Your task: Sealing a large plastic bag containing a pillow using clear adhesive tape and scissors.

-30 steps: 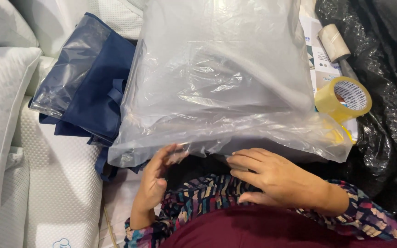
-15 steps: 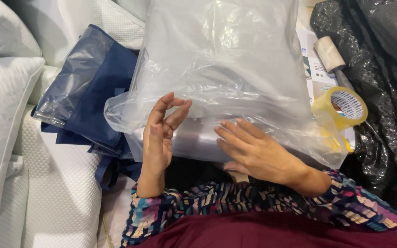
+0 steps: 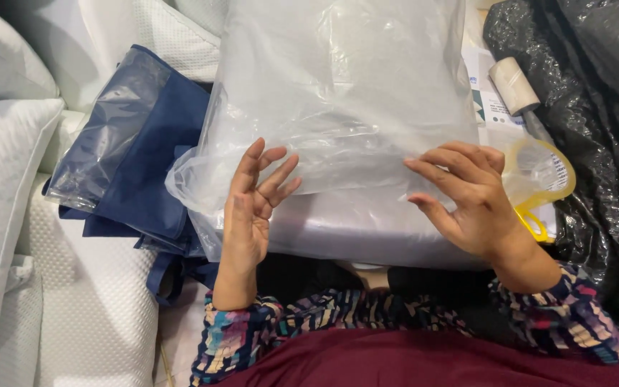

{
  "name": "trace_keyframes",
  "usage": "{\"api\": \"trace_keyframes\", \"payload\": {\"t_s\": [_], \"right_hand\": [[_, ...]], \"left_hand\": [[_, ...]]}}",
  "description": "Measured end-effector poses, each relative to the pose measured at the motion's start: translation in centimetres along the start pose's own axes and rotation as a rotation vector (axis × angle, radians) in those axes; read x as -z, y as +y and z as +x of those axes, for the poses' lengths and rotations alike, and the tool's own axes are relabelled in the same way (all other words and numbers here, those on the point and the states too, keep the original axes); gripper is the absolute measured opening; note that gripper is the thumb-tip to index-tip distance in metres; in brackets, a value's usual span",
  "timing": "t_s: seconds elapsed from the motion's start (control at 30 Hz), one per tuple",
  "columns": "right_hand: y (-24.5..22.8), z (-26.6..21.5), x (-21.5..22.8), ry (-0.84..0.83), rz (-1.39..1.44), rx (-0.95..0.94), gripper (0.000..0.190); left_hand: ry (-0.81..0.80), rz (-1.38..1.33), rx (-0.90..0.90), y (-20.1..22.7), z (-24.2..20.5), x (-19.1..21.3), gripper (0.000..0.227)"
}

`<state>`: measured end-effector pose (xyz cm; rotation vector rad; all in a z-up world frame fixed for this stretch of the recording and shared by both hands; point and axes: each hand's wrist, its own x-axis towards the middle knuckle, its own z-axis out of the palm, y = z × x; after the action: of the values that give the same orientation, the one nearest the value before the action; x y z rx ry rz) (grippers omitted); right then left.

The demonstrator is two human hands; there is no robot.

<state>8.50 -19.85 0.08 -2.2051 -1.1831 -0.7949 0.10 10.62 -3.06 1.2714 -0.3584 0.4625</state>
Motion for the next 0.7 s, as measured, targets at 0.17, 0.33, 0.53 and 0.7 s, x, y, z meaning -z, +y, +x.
{"api": "trace_keyframes", "payload": {"t_s": [0.17,0.33,0.53,0.7], "right_hand": [[1.1,0.1,-1.6,-0.003,0.01,-0.057,0.041],[1.8,0.0,-2.1,-0.029,0.062,-0.088,0.039],[1.7,0.2,-2.1,0.092,0.1,-0.036,0.031],[-3.2,0.7,-3.1,0.268,0.326,0.133,0.032]], "left_hand": [[-0.101,0.085,-0.05,-0.1,1.7,-1.5,0.077],[-0.215,0.081,-0.101,-1.2,4.6,-2.6,0.075],[-0.226,0.021,-0.061,-2.5,6.5,-2.7,0.087],[-0.184,-0.064,-0.02,-2.7,6.3,-2.6,0.087]]}}
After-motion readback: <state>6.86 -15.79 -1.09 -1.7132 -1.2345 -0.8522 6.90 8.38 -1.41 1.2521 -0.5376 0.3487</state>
